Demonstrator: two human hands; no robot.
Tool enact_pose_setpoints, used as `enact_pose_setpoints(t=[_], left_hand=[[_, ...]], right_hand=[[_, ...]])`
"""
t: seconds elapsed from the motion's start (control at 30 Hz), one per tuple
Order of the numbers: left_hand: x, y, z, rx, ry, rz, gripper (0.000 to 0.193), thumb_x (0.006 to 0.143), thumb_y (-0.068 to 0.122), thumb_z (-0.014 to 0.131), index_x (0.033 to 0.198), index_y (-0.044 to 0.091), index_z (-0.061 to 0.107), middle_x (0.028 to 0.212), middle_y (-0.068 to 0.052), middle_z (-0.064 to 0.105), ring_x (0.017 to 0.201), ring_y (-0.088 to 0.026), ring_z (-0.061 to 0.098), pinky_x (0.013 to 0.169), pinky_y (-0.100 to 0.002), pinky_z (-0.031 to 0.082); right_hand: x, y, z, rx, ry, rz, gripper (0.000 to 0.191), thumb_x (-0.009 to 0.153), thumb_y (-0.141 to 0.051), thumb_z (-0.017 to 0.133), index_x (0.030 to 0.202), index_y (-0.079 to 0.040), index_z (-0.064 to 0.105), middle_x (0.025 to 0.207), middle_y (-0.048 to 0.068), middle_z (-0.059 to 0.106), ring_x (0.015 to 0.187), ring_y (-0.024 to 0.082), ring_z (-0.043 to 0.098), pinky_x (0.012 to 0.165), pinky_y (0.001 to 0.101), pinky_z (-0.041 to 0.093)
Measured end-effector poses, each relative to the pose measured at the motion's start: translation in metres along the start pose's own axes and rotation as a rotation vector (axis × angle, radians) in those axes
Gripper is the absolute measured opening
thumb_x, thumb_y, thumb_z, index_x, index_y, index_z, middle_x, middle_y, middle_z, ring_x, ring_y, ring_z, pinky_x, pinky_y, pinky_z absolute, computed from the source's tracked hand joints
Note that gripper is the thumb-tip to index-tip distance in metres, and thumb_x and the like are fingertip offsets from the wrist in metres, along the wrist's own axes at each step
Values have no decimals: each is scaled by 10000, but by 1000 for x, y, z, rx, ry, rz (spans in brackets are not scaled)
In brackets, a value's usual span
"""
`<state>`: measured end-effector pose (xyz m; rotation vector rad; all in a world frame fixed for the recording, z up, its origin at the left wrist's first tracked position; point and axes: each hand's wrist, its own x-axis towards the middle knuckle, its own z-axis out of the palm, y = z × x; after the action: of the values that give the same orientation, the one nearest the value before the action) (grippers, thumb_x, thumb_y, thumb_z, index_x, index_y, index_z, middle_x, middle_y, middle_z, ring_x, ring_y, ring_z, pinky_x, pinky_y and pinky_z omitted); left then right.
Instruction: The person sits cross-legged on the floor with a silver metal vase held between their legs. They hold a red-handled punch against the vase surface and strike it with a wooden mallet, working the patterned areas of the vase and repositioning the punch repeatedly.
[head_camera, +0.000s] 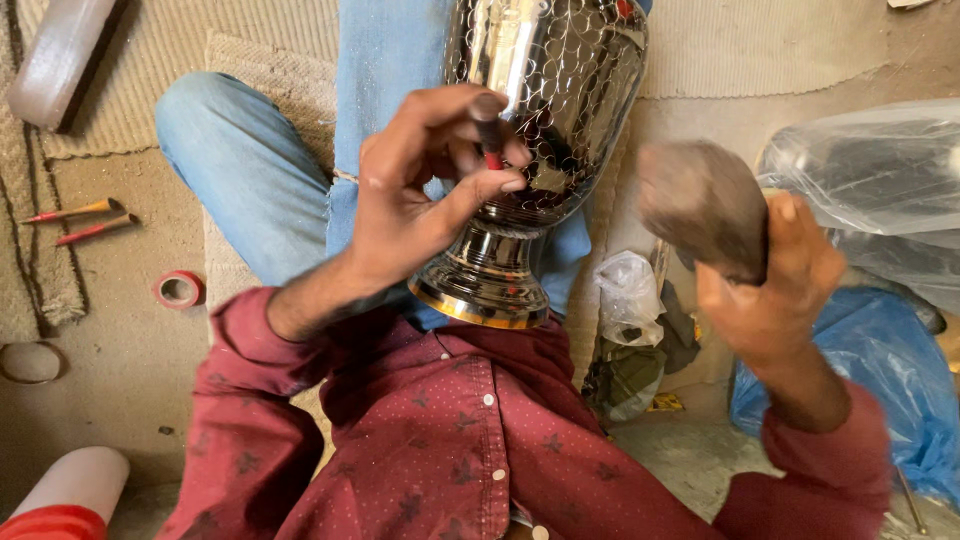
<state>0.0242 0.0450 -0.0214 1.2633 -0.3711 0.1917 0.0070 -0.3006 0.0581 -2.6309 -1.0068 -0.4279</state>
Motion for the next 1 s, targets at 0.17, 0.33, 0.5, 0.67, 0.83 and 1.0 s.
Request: enact_pose_setpoints(t=[0.17, 0.33, 0.5, 0.67, 0.83, 1.0], left_hand=[[-28, -38, 15, -40, 181, 104, 514, 1025, -71, 760, 1431, 40, 465, 1296, -160, 624, 1022, -174, 726, 852, -289, 657], [-35, -49, 16, -90, 198, 91, 465, 1052, -87, 715, 1413, 31, 446, 1280, -128, 635, 1071, -226, 750, 857, -307, 679], [-35, -43, 15, -4, 180, 120, 361, 1055, -48, 733, 1358, 1, 543, 1160, -131, 713, 1044, -208, 755, 848, -306, 662], [-25, -29, 7, 250, 139, 61, 146, 942, 54, 842, 1017, -19, 739, 921, -87, 777, 803, -127, 744, 701, -288, 554], [-6, -18, -2, 346, -8, 217, 184, 904, 79, 868, 1006, 4, 735, 914, -92, 746, 788, -223, 722, 697, -326, 529], [9, -15, -13, 278, -236, 273, 190, 959, 39, 810, 1133, 77, 745, 1018, -77, 753, 808, -235, 698, 707, -329, 541]], right_hand=[[79, -13, -33, -159, -254, -96, 930, 864, 94, 776, 1617, -262, 361, 995, 116, 625, 726, 276, 574, 618, 407, 459], [133, -32, -65, -108, -460, -103, 802, 891, 54, 755, 1558, -194, 387, 1053, 146, 584, 784, 294, 575, 642, 396, 461], [156, -45, -65, -104, -528, -47, 610, 919, 65, 691, 1430, -164, 449, 1043, 141, 560, 787, 237, 556, 643, 329, 448], [164, -51, -77, -83, -579, -158, 743, 755, 144, 671, 1450, -73, 526, 885, 149, 592, 660, 234, 537, 580, 372, 441], [148, -50, -81, -230, -622, -80, 841, 748, 131, 690, 1509, -177, 505, 884, 120, 582, 696, 248, 542, 612, 379, 474], [119, -45, -86, -227, -544, -141, 768, 715, 110, 709, 1444, -89, 571, 983, 144, 613, 769, 292, 588, 630, 398, 498]])
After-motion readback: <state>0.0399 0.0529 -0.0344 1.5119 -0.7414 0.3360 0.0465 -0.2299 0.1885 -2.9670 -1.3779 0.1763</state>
